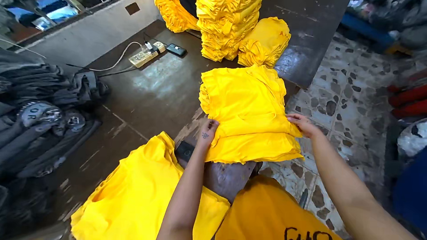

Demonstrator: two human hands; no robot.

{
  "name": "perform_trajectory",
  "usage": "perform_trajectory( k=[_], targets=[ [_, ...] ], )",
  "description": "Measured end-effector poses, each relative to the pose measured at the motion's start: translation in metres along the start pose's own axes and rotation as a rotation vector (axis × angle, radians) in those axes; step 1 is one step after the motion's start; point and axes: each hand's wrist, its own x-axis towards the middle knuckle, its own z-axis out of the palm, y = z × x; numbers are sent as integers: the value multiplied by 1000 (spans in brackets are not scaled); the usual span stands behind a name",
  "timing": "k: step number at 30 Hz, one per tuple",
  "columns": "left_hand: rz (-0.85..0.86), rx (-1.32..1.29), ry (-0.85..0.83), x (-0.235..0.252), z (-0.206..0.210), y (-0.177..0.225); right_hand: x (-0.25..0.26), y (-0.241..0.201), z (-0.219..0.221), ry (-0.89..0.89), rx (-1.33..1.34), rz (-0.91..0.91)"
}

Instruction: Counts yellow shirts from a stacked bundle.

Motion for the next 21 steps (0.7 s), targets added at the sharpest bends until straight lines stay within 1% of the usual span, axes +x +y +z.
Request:
perform_trajectory(
  k=[1, 2, 3, 4, 6, 7, 8, 9, 10, 11, 12, 13, 14, 17, 18, 19, 20, 21],
  targets=[
    [-14, -20, 13, -7, -5, -1, -6, 5, -8, 20, -1, 0],
    [-13, -24, 38, -16, -9, -3, -14, 10, -13, 75, -25, -18],
    [23, -7, 77, -28, -12, -6, -26, 13, -14, 157, -71, -57],
    [104, 36, 137, -41, -14, -12, -41, 12, -12, 241, -142, -118],
    [284, 146, 267, -61, -11, -25, -79, -4, 6, 341, -304, -272],
    [321, 178, 297, -66, -6, -30, -96, -14, 23, 335, -369, -333],
    [302, 179, 298, -68, 4, -36, -105, -17, 43, 300, -438, -379],
    [257, 162, 307, -65, 18, -41, -103, -12, 64, 259, -524, -426],
    [222, 135, 353, -60, 35, -46, -90, -1, 84, 232, -601, -477],
    [194, 112, 432, -53, 52, -48, -71, 13, 100, 257, -672, -544],
    [160, 95, 499, -46, 65, -46, -48, 26, 107, 307, -704, -608],
    [123, 77, 533, -38, 73, -40, -27, 30, 104, 326, -713, -636],
    [84, 54, 522, -32, 78, -33, -11, 25, 94, 299, -729, -618],
    [9, 25, 376, -35, 70, -14, 12, -3, 59, 113, -773, -478],
    [43, 45, 373, -41, 65, -7, 14, -16, 49, 71, -772, -435],
    [132, 81, 418, -51, 61, -1, 8, -30, 42, 68, -761, -405],
    [270, 121, 474, -63, 58, 5, -6, -41, 38, 110, -749, -421],
    [411, 156, 484, -76, 55, 12, -25, -50, 38, 176, -740, -492]
  ],
)
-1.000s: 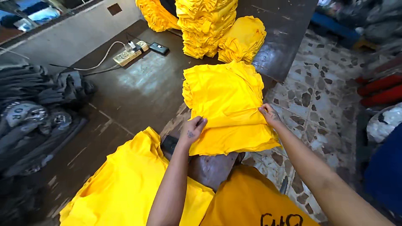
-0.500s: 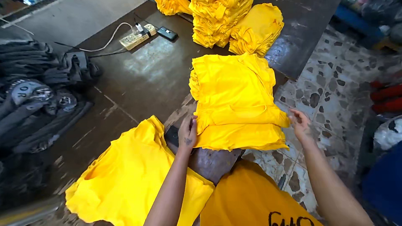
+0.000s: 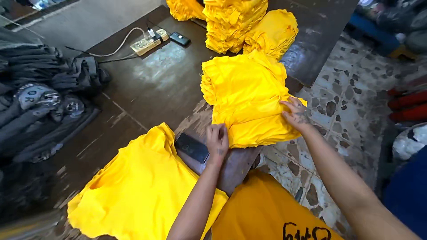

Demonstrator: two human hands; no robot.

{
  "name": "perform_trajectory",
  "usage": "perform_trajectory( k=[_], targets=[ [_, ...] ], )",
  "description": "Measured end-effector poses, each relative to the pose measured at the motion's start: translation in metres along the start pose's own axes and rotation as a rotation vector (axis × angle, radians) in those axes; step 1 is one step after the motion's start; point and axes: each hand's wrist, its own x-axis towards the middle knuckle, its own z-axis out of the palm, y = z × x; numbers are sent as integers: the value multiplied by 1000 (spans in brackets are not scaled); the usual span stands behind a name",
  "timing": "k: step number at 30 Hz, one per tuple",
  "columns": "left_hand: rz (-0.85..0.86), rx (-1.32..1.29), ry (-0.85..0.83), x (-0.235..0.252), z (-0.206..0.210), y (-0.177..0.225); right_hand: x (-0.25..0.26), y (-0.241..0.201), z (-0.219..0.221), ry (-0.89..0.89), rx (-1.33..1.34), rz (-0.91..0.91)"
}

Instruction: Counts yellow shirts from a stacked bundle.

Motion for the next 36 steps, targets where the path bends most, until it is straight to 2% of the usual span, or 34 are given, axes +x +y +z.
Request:
perform_trajectory(
  k=[1, 3, 4, 6, 8, 11, 13, 16, 21, 25, 26, 30, 33, 36],
  targets=[
    [96, 1, -77, -4, -11, 12, -17, -13, -7, 116, -1, -75],
    [171, 54, -414, -2, -24, 27, -52, -40, -6, 268, 58, -245],
    [133, 80, -581, 2, -23, 25, -67, -56, -1, 252, 106, -309],
    [44, 27, -703, 9, -16, 12, -86, -81, 15, 115, 142, -419],
    [-13, -72, -705, 21, -12, 5, -80, -88, 31, 21, 128, -451],
    [-188, -133, -744, 35, -6, 2, -59, -66, 51, 16, 119, -341],
    [-285, -155, -763, 43, -4, 2, -43, -56, 46, -10, 114, -248],
    [-305, -168, -761, 43, -2, 0, -35, -52, 28, -84, 128, -147],
    [-311, -214, -736, 38, -6, -1, -57, -31, 12, 87, 182, -107],
    [-302, -223, -748, 41, -15, 2, -66, -5, -1, -194, 187, 97],
    [-303, -222, -746, 42, -16, 3, -66, -1, -2, -216, 186, 111],
    [-357, -210, -744, 45, -19, 14, -62, -8, -12, -200, 168, 77],
    [-379, -204, -730, 44, -17, 19, -56, -57, -8, -117, 236, -116],
    [-379, -202, -707, 43, -14, 22, -44, -105, 21, -155, 275, -313]
  ],
)
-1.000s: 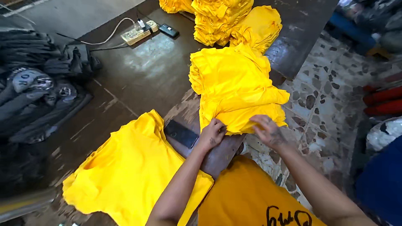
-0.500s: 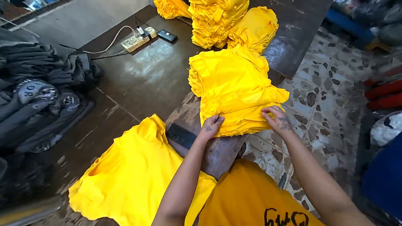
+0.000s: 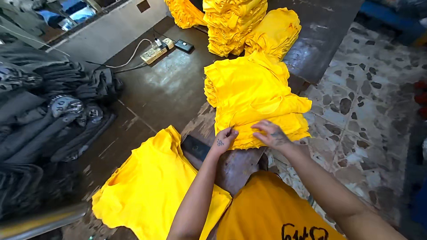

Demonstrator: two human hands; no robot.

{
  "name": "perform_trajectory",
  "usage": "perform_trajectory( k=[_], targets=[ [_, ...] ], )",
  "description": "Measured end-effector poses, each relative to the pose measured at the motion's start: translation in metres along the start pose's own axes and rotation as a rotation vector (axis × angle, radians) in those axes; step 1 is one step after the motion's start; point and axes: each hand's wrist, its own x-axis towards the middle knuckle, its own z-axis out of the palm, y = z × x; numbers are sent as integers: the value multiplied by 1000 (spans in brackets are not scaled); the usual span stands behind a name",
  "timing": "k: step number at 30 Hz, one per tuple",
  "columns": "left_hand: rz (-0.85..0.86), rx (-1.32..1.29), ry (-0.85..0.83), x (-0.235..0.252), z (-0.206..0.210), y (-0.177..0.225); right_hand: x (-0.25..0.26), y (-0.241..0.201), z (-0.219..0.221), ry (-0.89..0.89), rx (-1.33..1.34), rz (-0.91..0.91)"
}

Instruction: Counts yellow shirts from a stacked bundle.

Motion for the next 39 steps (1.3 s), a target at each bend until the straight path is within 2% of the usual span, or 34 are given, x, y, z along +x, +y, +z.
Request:
perform_trajectory(
  k=[4, 9, 12, 16, 17, 19, 21, 25, 29, 36, 39],
  targets=[
    [-44, 9, 13, 0, 3, 9, 31, -8, 13, -278, -49, 61],
    [-78, -10, 22, 3, 6, 9, 22, 13, 18, -171, -64, -113],
    [-109, 78, 4, 4, 4, 16, 28, 10, 13, -194, -61, -133],
    [-217, 433, 49, -5, 3, 47, 39, 11, -10, -308, 175, 43],
    [-196, 468, 92, -11, 6, 57, 41, 14, -15, -343, 244, 102],
    [-21, 413, 160, -20, 14, 67, 42, 21, -18, -371, 347, 173],
    [69, 330, 82, -19, 19, 73, 40, 22, -19, -387, 415, 223],
    [-73, 430, -117, 1, 10, 69, 40, 19, -22, -414, 446, 286],
    [-85, 617, -238, 1, 9, 83, 38, 21, -19, -406, 412, 274],
    [5, 844, -332, 14, 18, 85, 36, 16, -18, -409, 349, 246],
    [-16, 823, -317, 16, 16, 81, 28, 20, -20, -304, 340, 241]
  ],
)
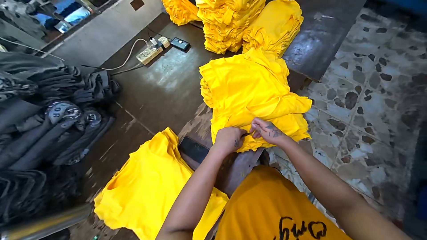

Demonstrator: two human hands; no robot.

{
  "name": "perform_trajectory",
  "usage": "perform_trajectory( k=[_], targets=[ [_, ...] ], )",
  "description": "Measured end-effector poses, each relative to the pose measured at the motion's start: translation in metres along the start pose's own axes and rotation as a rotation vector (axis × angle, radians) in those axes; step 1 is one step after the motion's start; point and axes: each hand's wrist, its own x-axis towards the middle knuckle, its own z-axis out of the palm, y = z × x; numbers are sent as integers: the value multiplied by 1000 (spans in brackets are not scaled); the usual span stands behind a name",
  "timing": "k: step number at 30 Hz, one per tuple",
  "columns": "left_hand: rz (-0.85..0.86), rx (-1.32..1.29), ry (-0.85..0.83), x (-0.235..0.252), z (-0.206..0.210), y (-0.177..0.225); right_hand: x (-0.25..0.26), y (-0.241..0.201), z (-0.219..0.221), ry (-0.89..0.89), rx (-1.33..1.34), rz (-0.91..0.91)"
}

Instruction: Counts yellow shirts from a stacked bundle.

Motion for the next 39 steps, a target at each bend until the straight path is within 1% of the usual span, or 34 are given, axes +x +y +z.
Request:
perform_trajectory(
  k=[2, 3, 5, 7, 8, 9, 10, 11, 12, 13, 14, 15, 16, 17, 18, 19, 20, 21, 22, 23, 24, 25, 26, 27, 28, 29, 30, 31, 32, 33, 35, 36, 38, 39],
  targets=[
    [4, -133, 73, -1, 7, -11, -22, 7, -11, 112, -31, -83],
    [-3, -191, 66, -3, 6, -14, -38, 4, -22, 106, -22, -95],
    [-3, -227, 23, -9, 2, -17, -73, -4, -37, 12, -18, -115],
    [45, -270, 30, -10, 1, -26, -96, -5, -32, -32, -18, -130],
    [76, -323, 73, -8, 0, -33, -101, -4, -28, -32, -37, -113],
    [124, -388, 156, -2, -1, -42, -100, 1, -22, -6, -89, -98],
    [153, -469, 244, 7, -3, -50, -95, 12, -17, 67, -173, -104],
    [146, -542, 326, 22, -5, -59, -83, 32, -12, 210, -284, -137],
    [79, -572, 385, 39, -5, -65, -66, 58, -11, 388, -395, -171],
    [-29, -545, 428, 56, -3, -71, -46, 84, -16, 531, -472, -176],
    [-142, -491, 455, 70, 3, -76, -26, 103, -27, 601, -490, -132],
    [-219, -459, 491, 79, 12, -79, -9, 115, -41, 608, -457, -63],
    [-248, -433, 576, 79, 22, -79, 3, 120, -53, 582, -421, -9],
    [-249, -371, 699, 70, 28, -74, 12, 120, -64, 551, -406, 14],
    [-207, -312, 814, 53, 30, -64, 17, 119, -73, 529, -398, 7],
    [-110, -263, 913, 34, 34, -54, 19, 119, -81, 516, -366, -8],
    [15, -228, 961, 16, 40, -45, 16, 119, -88, 505, -310, -11],
    [103, -229, 889, -3, 41, -32, 11, 118, -97, 492, -243, -7],
    [124, -244, 695, -18, 38, -21, 6, 118, -105, 487, -181, 1],
    [93, -234, 474, -26, 34, -15, 2, 120, -110, 497, -142, 10],
    [43, -225, 308, -26, 33, -15, -3, 121, -111, 520, -138, 24],
    [5, -240, 230, -24, 32, -20, -10, 119, -108, 562, -159, 35],
    [-8, -280, 224, -21, 29, -25, -19, 111, -103, 628, -202, 27],
    [-10, -333, 262, -19, 23, -28, -30, 98, -96, 698, -232, -14],
    [-2, -390, 315, -16, 18, -31, -42, 85, -86, 728, -259, -75],
    [0, -436, 356, -13, 18, -35, -54, 74, -73, 670, -295, -135],
    [-1, -462, 372, -7, 23, -42, -62, 69, -61, 533, -349, -172],
    [-12, -483, 352, 0, 28, -49, -63, 71, -51, 377, -396, -181],
    [-31, -502, 303, 9, 30, -56, -59, 81, -45, 283, -417, -173],
    [-45, -518, 252, 16, 31, -61, -54, 96, -42, 292, -409, -162],
    [-44, -552, 205, 24, 28, -65, -48, 111, -52, 395, -317, -40],
    [-36, -564, 197, 25, 26, -66, -47, 108, -61, 400, -303, 60],
    [-19, -565, 185, 25, 30, -70, -48, 93, -69, 371, -380, 225],
    [-13, -563, 183, 26, 32, -73, -49, 83, -65, 392, -429, 233]
  ],
)
